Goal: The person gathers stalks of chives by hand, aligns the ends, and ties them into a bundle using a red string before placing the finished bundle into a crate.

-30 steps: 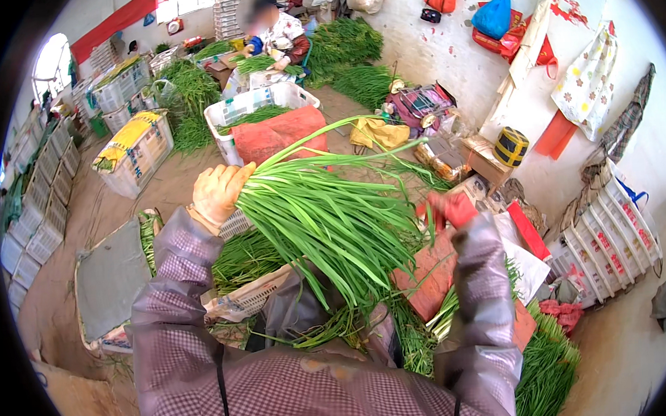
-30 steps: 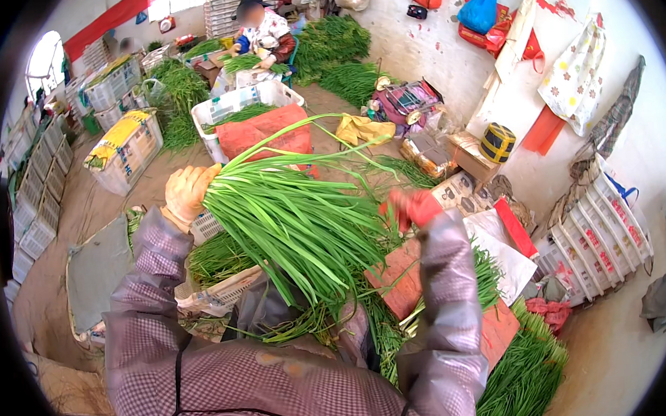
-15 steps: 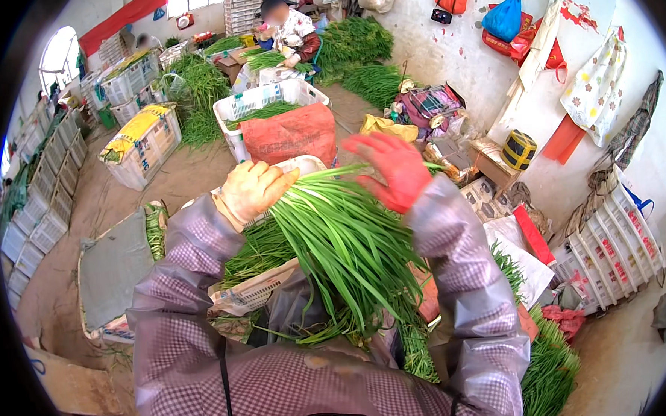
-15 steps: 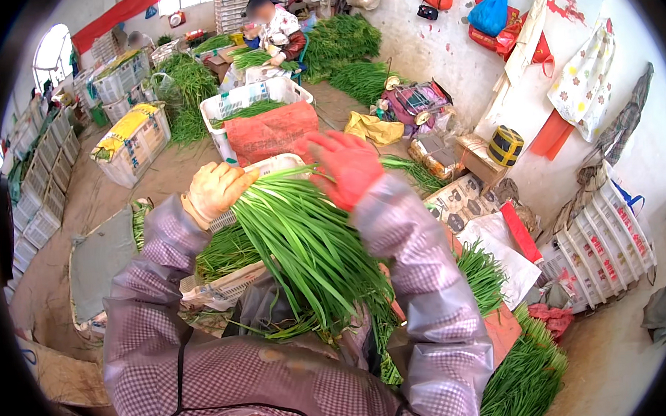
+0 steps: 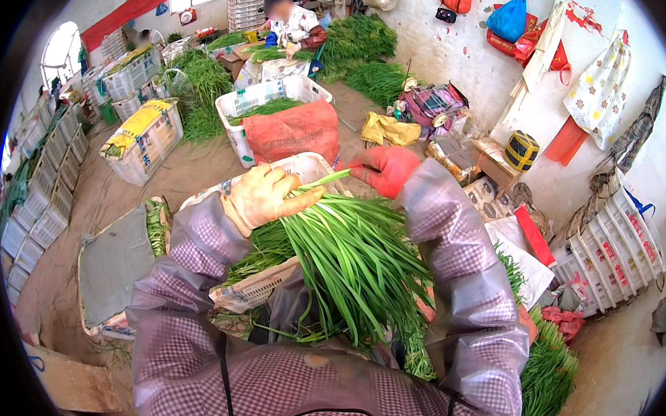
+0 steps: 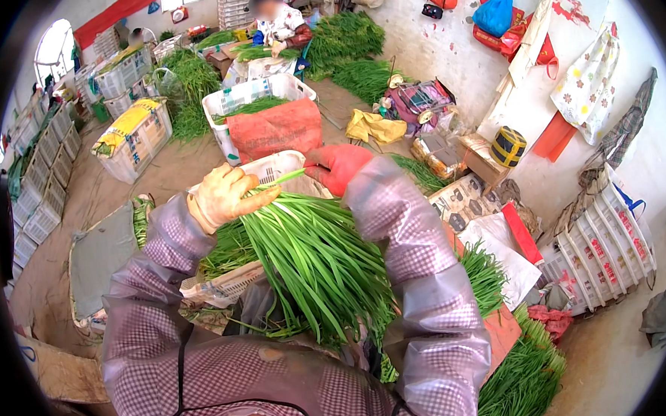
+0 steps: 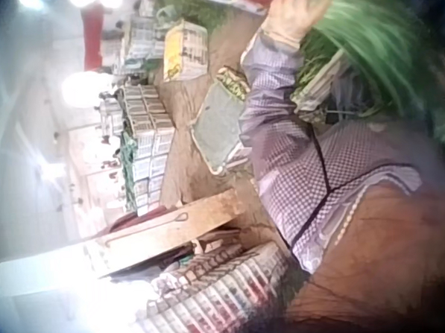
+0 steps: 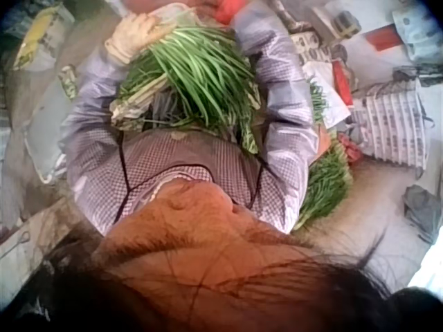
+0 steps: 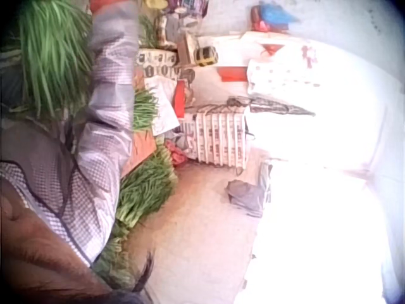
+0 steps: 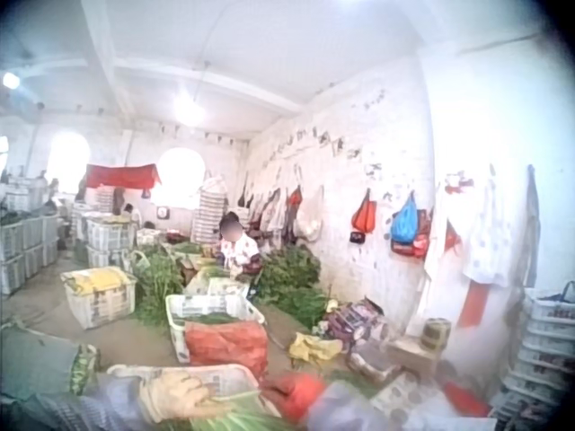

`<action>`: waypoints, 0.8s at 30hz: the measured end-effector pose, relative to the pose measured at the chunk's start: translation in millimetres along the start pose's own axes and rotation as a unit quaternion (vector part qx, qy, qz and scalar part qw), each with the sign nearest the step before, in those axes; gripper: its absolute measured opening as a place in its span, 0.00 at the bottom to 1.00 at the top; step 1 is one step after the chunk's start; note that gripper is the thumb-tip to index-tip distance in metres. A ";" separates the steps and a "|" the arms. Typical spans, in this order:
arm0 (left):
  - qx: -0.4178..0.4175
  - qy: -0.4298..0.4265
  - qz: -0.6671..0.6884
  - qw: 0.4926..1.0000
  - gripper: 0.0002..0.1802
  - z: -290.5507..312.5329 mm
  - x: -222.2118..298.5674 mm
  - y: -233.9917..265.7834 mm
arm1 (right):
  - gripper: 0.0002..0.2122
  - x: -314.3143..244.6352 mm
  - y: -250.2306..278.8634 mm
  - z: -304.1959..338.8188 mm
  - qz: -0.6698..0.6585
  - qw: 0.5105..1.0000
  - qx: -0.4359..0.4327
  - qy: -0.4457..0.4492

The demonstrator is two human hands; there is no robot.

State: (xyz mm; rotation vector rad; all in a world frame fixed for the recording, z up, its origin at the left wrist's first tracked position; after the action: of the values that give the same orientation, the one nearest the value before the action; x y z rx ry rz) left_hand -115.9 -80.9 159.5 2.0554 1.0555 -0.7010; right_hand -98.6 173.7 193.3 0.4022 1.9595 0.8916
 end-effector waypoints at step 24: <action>-0.019 -0.006 0.027 0.999 0.19 8.8 -1.4 -8.2 | 0.19 115.6 118.0 85.3 -0.070 0.971 0.147 -0.173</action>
State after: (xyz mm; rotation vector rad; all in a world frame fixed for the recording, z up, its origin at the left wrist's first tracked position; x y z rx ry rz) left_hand -124.7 -85.1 152.5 2.0377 0.9960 -0.6609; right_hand -95.8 359.1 181.1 0.5422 1.7697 0.4072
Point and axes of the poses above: each hand's wrist, its own z-axis away from the middle knuckle, its own y-axis out of the back of the hand, x = y × z, the point moved 2 cm from there along -z, towards the middle knuckle, and after that the axes turned 14 degrees about -z, right-handed, at the moved point
